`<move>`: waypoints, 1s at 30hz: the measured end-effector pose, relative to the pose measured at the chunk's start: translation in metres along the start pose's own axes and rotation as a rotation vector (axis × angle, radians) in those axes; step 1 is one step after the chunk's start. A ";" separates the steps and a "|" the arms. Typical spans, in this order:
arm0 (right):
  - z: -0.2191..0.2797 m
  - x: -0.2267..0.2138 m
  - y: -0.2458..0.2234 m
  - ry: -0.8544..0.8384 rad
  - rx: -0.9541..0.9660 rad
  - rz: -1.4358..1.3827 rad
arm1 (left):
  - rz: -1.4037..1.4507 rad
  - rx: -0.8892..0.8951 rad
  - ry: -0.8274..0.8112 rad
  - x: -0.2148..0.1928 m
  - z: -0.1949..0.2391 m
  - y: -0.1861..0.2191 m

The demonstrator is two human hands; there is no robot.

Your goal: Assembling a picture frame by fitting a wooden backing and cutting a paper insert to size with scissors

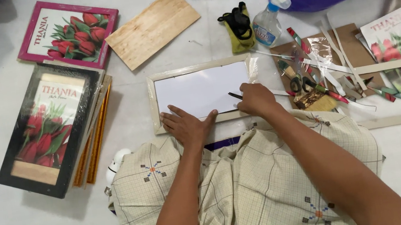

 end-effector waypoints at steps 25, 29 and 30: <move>0.016 0.037 -0.040 0.226 -0.390 0.461 | -0.020 0.139 0.179 0.014 -0.009 -0.009; 0.033 0.033 -0.053 0.377 -0.482 0.555 | -0.081 0.279 0.321 0.016 -0.008 -0.004; 0.040 0.029 -0.058 0.423 -0.510 0.579 | -0.109 0.328 0.344 0.021 -0.009 -0.003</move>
Point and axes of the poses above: each hand's wrist, its own z-axis away from the middle knuckle, its own x-axis out of the palm, y = z × x, the point moved 10 cm from there along -z, towards the middle knuckle, and after that the axes turned 1 degree about z, right-handed, at the moved point
